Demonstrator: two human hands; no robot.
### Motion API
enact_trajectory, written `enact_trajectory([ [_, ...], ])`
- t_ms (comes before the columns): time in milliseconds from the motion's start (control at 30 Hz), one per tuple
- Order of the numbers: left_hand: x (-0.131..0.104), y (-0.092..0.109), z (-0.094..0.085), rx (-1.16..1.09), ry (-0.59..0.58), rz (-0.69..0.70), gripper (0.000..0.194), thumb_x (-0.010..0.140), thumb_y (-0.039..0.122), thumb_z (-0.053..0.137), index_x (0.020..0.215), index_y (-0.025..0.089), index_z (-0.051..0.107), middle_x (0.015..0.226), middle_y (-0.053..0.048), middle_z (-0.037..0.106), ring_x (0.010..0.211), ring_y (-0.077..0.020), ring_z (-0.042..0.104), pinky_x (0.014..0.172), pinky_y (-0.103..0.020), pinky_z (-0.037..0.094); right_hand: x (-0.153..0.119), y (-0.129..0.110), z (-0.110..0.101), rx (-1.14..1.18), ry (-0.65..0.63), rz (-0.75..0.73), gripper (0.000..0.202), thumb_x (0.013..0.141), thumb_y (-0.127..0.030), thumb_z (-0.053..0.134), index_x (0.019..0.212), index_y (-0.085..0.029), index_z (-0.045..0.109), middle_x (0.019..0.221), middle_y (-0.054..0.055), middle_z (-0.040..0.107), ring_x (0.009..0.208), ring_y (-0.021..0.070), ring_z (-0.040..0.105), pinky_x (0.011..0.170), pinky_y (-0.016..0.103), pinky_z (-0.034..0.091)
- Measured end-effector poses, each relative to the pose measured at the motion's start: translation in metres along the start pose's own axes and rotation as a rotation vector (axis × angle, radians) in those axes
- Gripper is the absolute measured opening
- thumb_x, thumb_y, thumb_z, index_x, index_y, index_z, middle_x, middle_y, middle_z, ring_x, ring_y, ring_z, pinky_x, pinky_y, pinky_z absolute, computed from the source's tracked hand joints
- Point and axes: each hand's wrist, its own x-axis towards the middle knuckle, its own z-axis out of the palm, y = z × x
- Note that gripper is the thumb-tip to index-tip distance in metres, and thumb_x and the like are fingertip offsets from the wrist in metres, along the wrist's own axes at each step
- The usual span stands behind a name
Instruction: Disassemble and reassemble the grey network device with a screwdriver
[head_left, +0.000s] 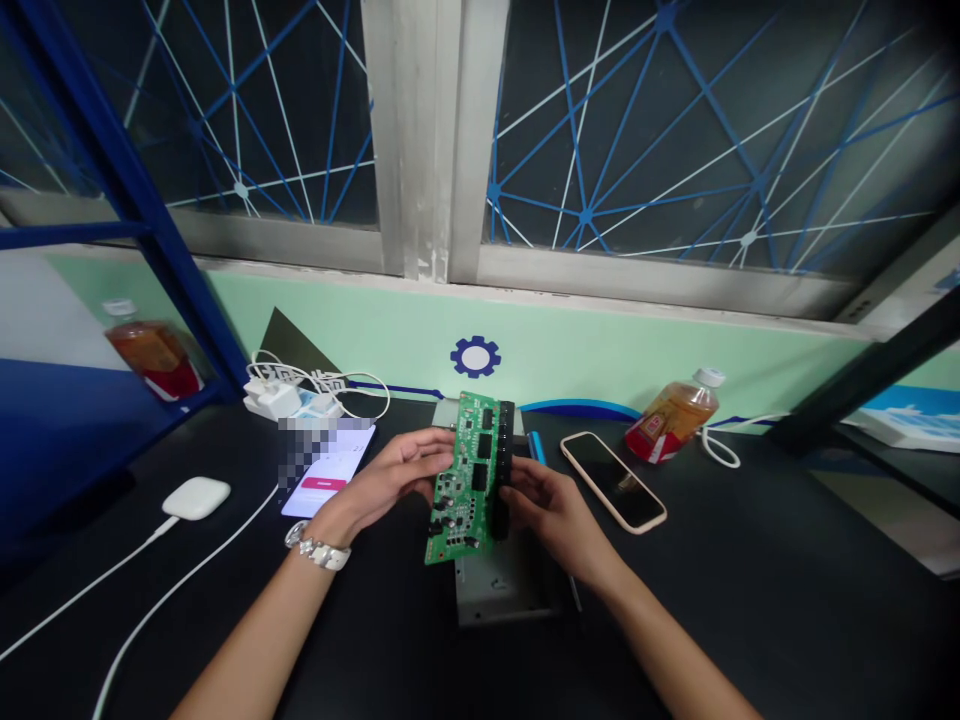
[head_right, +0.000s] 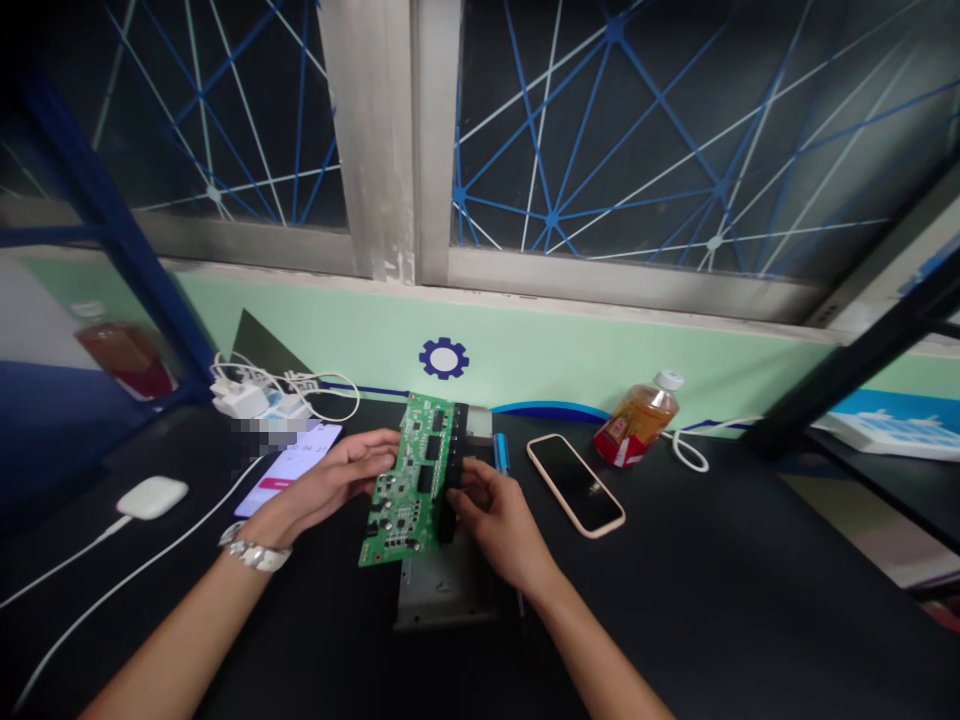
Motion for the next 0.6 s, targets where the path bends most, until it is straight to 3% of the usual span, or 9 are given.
enact_trajectory([
  [133,0.003,-0.009,0.013,-0.072,0.017,0.008,0.039,0.084,0.042,0.066,0.116,0.021,0.061,0.096,-0.007,0.066,0.086,-0.0199,0.061,0.067,-0.027,0.048,0.000,0.001,0.005,0.038,-0.033,0.012,0.041,0.084,-0.037,0.069,0.121,-0.021,0.061,0.115,0.009,0.068,0.094,0.0201,0.067,0.067,0.027,0.054],
  [267,0.005,-0.012,0.027,-0.235,0.037,0.014,0.045,0.081,0.040,0.070,0.120,0.022,0.058,0.109,-0.009,0.067,0.104,-0.0247,0.061,0.084,-0.034,0.048,-0.001,0.007,0.010,0.050,-0.049,0.023,0.047,0.084,-0.038,0.069,0.127,-0.022,0.060,0.112,0.008,0.070,0.094,0.0213,0.067,0.070,0.029,0.055],
  [367,0.002,-0.011,0.036,-0.350,-0.028,-0.036,0.055,0.079,0.039,0.073,0.128,0.023,0.053,0.120,-0.010,0.066,0.113,-0.0270,0.060,0.091,-0.037,0.046,-0.003,0.011,0.017,0.076,-0.048,0.050,0.058,0.083,-0.041,0.070,0.136,-0.022,0.054,0.110,0.007,0.071,0.092,0.0220,0.067,0.074,0.033,0.055],
  [467,0.001,-0.012,0.040,-0.365,-0.093,-0.074,0.052,0.085,0.041,0.067,0.130,0.022,0.052,0.129,-0.013,0.061,0.118,-0.0283,0.058,0.096,-0.038,0.044,-0.007,0.006,0.024,0.125,-0.042,0.096,0.063,0.082,-0.044,0.071,0.138,-0.022,0.053,0.112,0.007,0.071,0.094,0.0232,0.067,0.081,0.037,0.053],
  [600,0.005,-0.020,0.044,-0.306,0.029,-0.040,0.052,0.089,0.045,0.063,0.131,0.018,0.049,0.128,-0.015,0.062,0.118,-0.0294,0.058,0.098,-0.041,0.043,-0.014,-0.008,0.028,0.323,-0.120,0.196,0.057,0.089,-0.055,0.058,0.137,-0.024,0.055,0.121,0.009,0.067,0.105,0.0260,0.064,0.090,0.042,0.048],
])
